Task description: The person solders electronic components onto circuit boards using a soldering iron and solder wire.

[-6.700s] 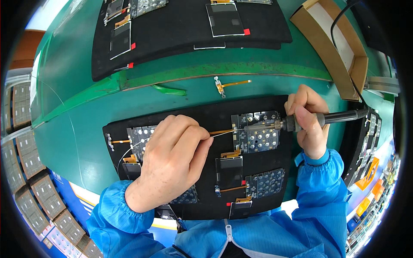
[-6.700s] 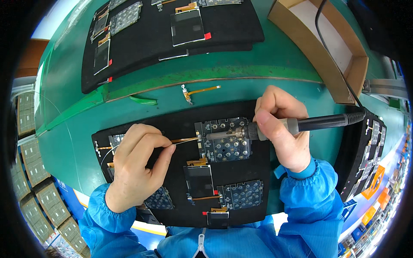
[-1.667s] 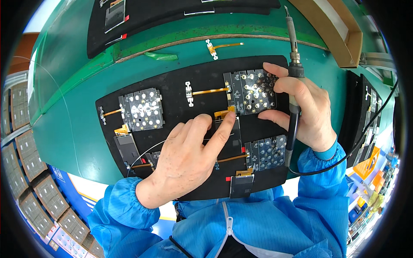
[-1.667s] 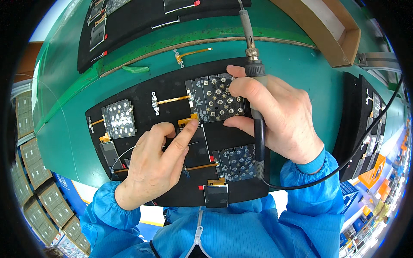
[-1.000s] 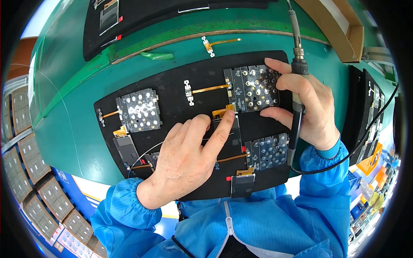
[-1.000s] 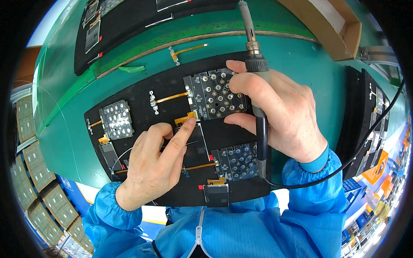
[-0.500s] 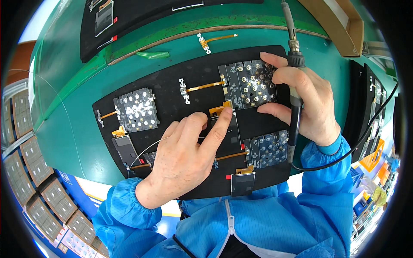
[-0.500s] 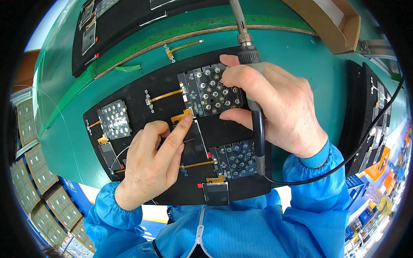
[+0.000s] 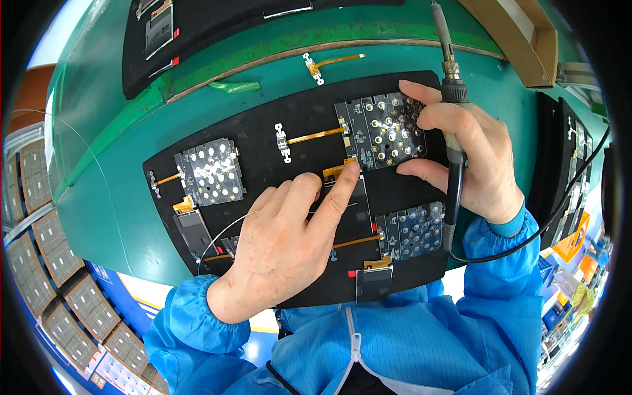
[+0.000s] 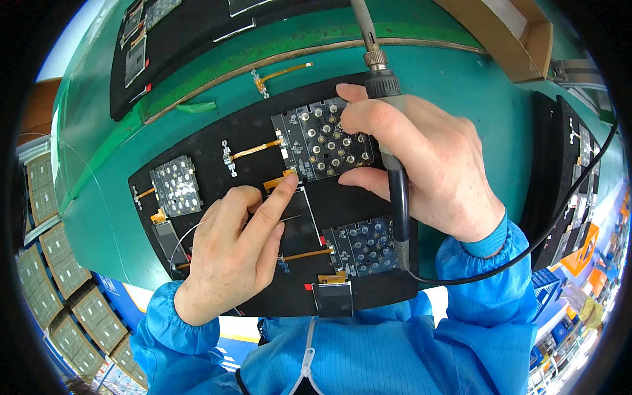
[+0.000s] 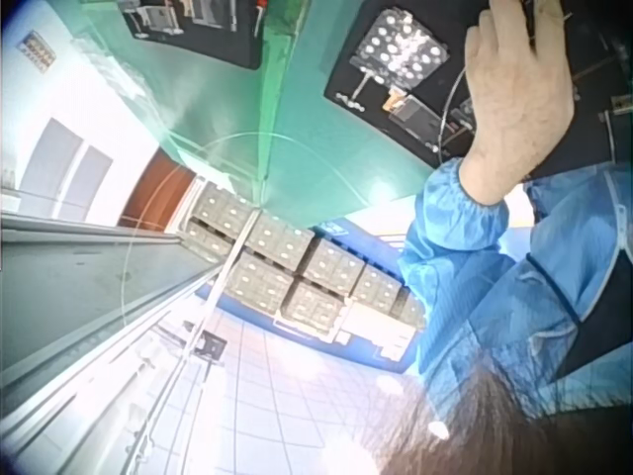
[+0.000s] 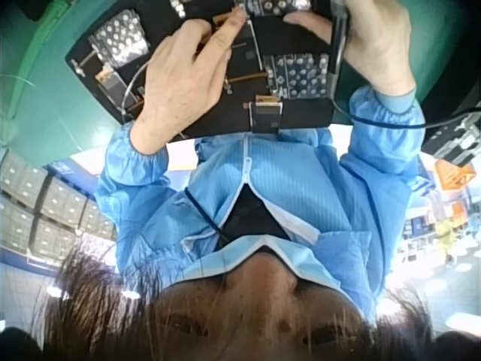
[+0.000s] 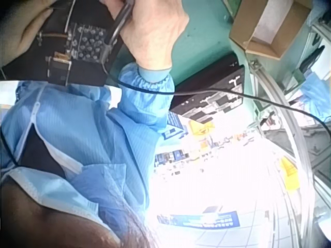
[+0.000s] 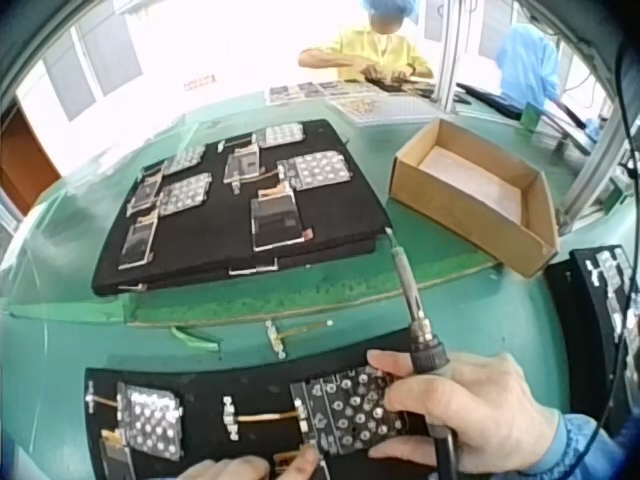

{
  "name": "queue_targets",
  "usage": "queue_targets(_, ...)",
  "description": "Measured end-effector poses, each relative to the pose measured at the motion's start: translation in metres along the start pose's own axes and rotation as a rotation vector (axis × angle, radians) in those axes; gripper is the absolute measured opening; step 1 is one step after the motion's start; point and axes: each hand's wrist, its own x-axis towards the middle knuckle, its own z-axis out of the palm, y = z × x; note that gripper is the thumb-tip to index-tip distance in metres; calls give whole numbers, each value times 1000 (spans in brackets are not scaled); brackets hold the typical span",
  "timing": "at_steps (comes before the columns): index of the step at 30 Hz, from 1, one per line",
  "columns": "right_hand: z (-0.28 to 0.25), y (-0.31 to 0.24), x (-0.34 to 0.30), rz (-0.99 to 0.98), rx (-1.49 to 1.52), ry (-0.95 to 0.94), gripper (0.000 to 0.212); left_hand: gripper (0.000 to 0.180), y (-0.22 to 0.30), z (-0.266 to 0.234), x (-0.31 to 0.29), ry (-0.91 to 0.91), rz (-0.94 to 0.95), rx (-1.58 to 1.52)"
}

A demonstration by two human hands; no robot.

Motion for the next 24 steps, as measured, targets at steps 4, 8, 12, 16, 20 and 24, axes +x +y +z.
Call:
queue_targets(4,-1,2,0,-8,19,-11,52,62,2,-4,3,-38,-19,5)
queue_targets(8,-2,3,-2,-15,-10,-37,54,59,1,-8,7,-65,-36,-50)
queue_targets(12,-3,3,-3,8,-4,-74,57,54,1,-12,10,-100,-62,-93)
queue_targets(16,-3,6,-2,-45,-1,-38,57,54,4,-14,11,-103,-59,-56)
queue_targets(20,-8,7,-4,-40,51,50,56,52,7,-16,8,-111,-101,-62)
queue_targets(24,-14,2,-7,158,197,227,53,51,7,-13,10,-37,-23,-33)
